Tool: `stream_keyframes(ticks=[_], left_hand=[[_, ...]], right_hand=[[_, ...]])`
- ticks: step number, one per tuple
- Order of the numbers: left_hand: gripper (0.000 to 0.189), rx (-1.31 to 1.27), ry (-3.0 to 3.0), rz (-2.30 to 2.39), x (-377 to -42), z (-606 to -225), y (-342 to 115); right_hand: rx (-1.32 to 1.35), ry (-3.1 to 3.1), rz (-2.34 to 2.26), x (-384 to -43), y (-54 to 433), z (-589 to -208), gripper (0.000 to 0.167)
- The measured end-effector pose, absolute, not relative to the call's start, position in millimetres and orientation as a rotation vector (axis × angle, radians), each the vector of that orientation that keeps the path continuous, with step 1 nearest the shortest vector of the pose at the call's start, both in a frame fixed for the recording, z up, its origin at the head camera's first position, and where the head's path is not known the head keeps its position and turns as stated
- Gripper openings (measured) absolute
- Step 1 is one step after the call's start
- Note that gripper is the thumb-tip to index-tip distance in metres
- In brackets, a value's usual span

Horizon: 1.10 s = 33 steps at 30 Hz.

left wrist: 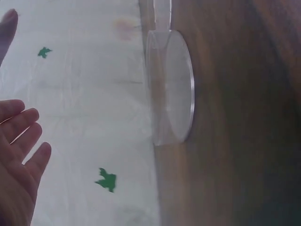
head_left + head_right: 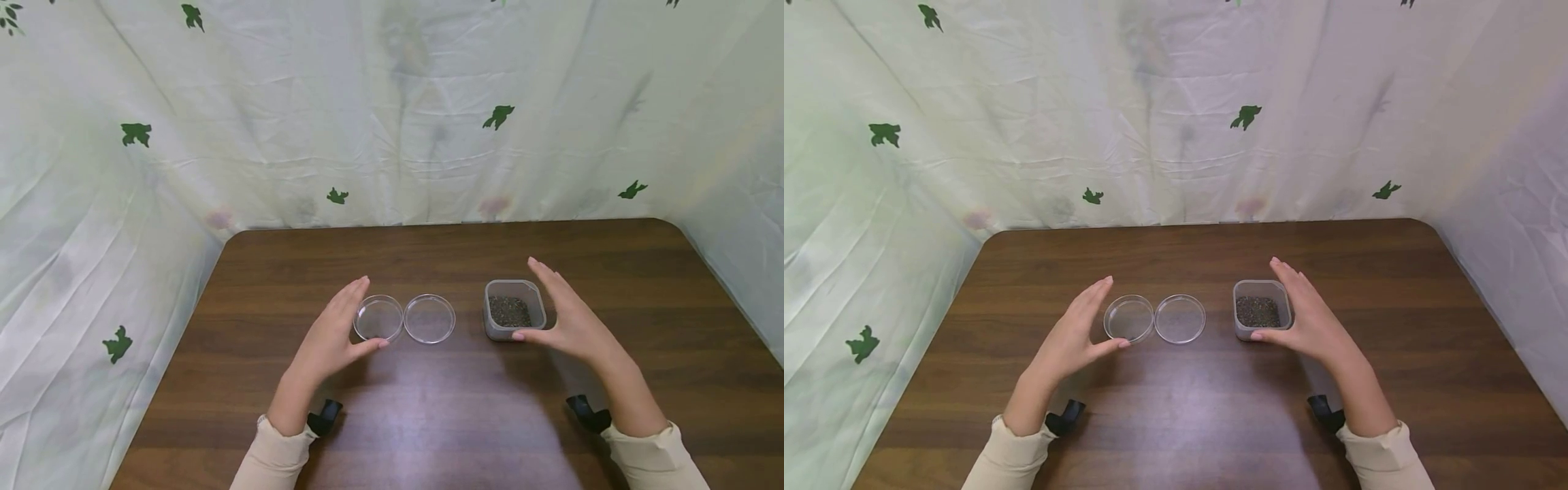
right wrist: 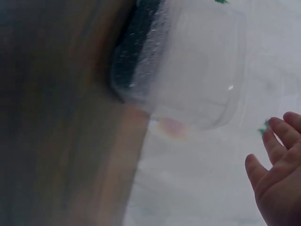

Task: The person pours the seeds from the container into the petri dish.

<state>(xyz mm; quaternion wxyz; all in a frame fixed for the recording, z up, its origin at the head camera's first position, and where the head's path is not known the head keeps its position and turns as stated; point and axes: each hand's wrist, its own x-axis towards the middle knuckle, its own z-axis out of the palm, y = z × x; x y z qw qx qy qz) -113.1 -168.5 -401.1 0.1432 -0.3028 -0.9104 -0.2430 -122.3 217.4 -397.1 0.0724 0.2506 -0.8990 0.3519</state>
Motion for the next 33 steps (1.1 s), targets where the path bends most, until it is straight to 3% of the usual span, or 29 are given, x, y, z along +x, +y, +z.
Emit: stream_keyframes(ticks=[13,33], left_hand=[[0.095,-0.579,-2.671,-1.091,-117,-432,-174],[0.098,-0.451,-2.736,-1.37,-128,-468,-185]], right_hand=[[0.418,-2.785,1.262,-120,231,-426,0.108],[0.349,-2.761,1.574,-123,228,-446,0.099]])
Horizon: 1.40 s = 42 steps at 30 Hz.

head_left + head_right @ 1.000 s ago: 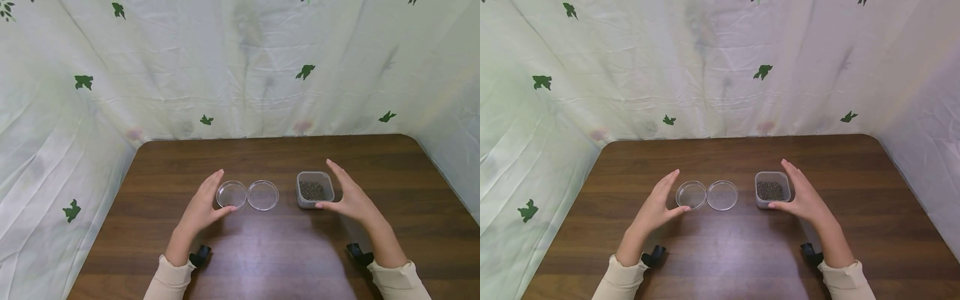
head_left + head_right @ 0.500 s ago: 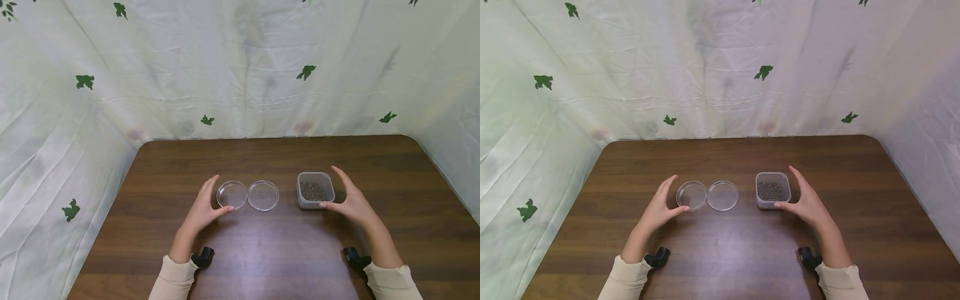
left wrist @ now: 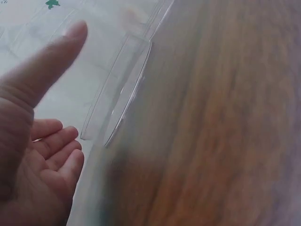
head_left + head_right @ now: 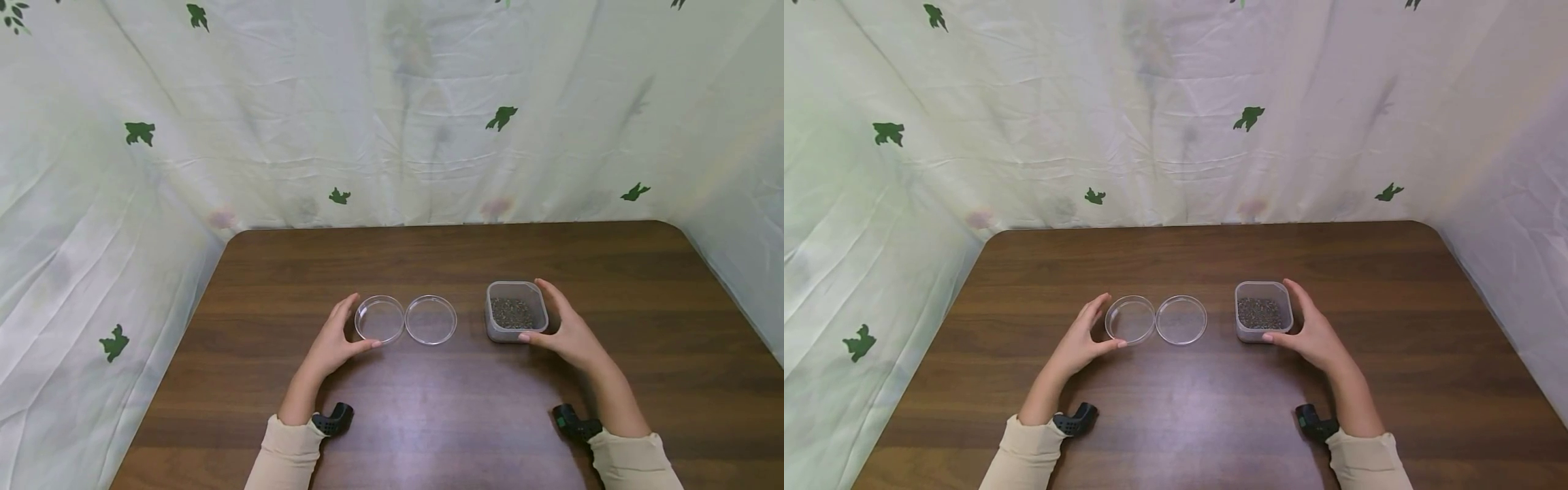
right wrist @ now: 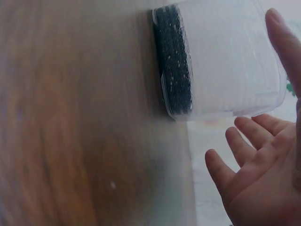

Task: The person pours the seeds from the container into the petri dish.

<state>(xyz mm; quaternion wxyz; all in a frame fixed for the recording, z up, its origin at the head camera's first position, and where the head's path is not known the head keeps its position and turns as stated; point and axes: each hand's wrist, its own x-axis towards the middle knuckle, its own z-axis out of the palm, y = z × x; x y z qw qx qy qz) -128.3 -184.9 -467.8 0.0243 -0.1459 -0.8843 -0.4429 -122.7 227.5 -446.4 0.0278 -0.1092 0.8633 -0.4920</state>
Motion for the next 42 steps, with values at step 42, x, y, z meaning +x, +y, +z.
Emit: stream_keyframes(ticks=[42], left_hand=[[0.09,-0.479,-2.759,-1.327,-132,-480,-183]], right_hand=[[-0.344,2.443,-2.031,-126,221,-473,0.085]])
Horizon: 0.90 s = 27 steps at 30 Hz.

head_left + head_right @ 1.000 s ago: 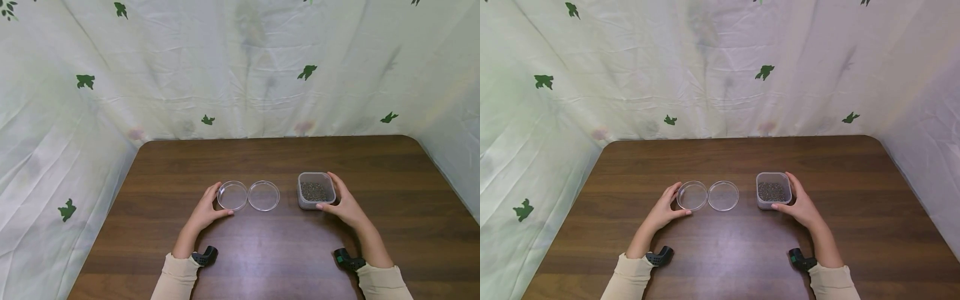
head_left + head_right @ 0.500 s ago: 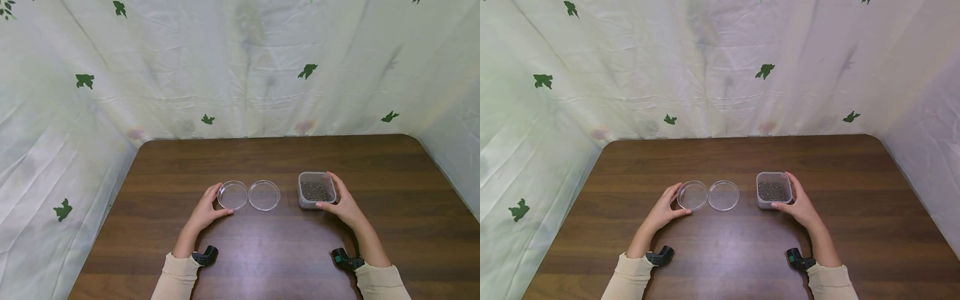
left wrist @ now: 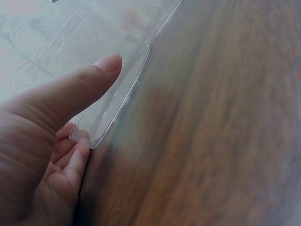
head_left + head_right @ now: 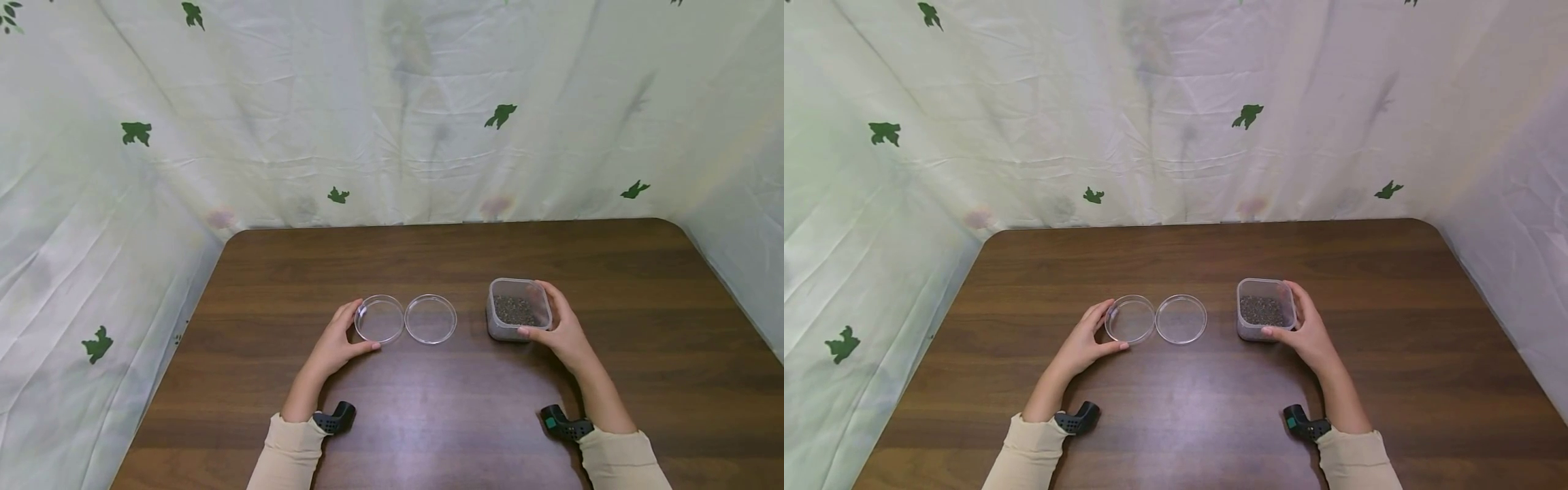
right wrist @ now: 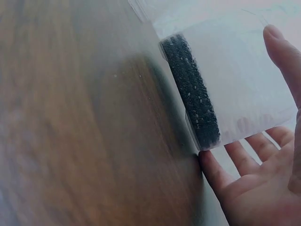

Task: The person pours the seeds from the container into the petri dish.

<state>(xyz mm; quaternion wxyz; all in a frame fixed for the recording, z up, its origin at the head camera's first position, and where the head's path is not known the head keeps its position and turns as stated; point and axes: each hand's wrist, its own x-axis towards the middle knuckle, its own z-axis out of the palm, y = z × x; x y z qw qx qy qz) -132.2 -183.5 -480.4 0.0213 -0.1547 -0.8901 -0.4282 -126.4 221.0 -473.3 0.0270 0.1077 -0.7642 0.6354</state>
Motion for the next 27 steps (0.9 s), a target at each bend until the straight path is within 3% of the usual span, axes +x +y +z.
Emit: stream_keyframes(ticks=[27], left_hand=[[0.09,-0.481,-2.773,-1.3,-131,-479,-183]], right_hand=[[0.299,-2.115,2.057,-123,194,-448,0.084]])
